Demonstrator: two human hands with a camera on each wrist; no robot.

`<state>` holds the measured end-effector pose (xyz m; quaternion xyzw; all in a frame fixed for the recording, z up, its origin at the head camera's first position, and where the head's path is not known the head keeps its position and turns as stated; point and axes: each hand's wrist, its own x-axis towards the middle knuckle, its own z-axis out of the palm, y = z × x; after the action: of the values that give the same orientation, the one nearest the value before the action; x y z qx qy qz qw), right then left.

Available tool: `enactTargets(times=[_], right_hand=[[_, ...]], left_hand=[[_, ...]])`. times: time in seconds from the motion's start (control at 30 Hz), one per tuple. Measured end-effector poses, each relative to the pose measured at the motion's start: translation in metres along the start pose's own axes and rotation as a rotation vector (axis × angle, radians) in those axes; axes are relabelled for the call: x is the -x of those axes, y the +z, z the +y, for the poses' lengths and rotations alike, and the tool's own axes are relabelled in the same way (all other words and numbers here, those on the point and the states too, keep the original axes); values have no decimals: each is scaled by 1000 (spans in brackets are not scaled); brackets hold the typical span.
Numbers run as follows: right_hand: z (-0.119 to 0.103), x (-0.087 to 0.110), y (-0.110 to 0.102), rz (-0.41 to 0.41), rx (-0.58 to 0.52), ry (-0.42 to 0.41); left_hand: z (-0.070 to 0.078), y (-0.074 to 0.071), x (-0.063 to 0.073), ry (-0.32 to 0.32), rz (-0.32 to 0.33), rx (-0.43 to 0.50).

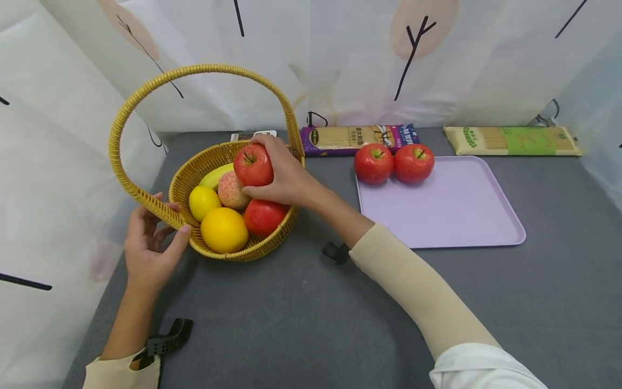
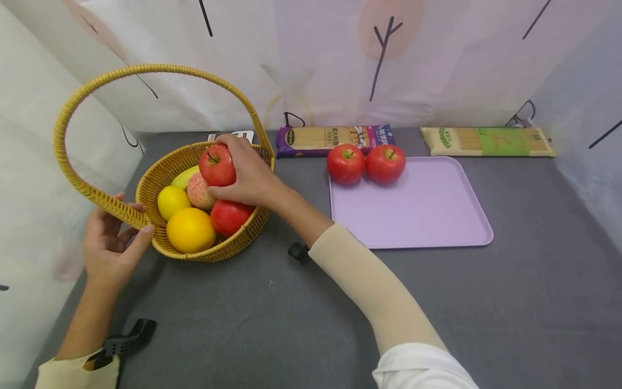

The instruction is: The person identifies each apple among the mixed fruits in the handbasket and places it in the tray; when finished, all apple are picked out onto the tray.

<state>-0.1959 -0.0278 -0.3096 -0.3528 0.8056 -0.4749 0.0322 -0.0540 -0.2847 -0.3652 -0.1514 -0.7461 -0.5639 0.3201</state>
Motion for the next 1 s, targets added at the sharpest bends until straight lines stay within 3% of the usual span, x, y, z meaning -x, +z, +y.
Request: enactTargets(times=[0.3,0.6,1.0], right_hand=[[-2,15,-5,67,-54,-39],[-6,29,-9,72,-93,-38],[-7,56,-12,113,-205,-95]], left_hand=[[-1,0,-1,4,2,0],[0,0,1,-21,12,-41],[-1,1,1,-9,13,-5]])
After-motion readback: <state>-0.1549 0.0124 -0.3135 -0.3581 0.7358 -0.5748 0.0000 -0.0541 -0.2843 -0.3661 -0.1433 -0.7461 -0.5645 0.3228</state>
